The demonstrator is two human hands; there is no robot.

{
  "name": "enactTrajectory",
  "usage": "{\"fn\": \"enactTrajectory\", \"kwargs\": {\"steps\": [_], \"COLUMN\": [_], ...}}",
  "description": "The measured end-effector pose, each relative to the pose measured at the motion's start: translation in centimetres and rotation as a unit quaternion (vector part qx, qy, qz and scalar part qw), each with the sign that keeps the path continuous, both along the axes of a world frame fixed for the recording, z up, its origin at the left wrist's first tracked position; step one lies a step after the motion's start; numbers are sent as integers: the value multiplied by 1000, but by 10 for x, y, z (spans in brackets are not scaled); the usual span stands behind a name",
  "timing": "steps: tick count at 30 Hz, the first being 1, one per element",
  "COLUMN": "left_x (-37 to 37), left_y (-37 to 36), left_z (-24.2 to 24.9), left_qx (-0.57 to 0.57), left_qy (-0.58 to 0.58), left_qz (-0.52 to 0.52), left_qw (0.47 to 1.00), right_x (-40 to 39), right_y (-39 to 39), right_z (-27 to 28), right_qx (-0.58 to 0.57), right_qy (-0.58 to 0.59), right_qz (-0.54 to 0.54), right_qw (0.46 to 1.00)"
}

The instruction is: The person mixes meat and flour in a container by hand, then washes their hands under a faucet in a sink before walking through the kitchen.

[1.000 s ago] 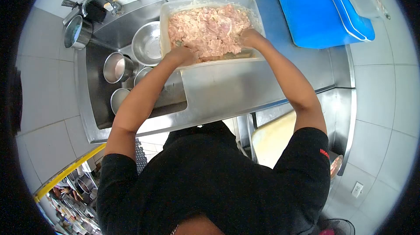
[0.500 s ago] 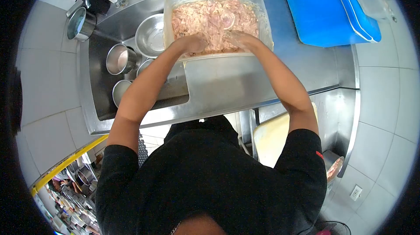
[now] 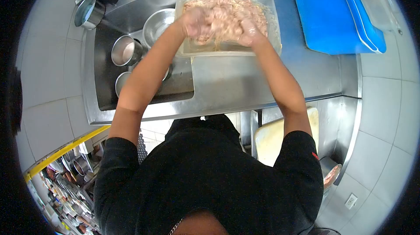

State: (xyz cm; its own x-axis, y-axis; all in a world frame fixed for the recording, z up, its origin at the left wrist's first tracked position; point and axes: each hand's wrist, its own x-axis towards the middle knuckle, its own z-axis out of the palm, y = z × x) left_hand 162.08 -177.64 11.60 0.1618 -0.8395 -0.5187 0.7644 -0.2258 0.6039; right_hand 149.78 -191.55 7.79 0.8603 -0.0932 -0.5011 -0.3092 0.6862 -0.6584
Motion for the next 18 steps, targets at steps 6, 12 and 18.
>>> {"fn": "enactTrajectory", "kwargs": {"steps": [6, 12, 18], "left_x": [39, 35, 7], "left_y": [-29, -4, -3], "left_z": [-24, -78, -85], "left_qx": [57, 251, 259], "left_qy": [-481, -791, -755], "left_qz": [-83, -256, -333], "left_qw": [871, 496, 502], "right_x": [20, -17, -26], "right_y": [-57, -37, -69], "right_z": [-5, 5, -75], "right_qx": [-154, -747, -812], "right_qy": [29, 108, 183], "right_qz": [-115, 101, 333], "right_qw": [981, 648, 443]}}
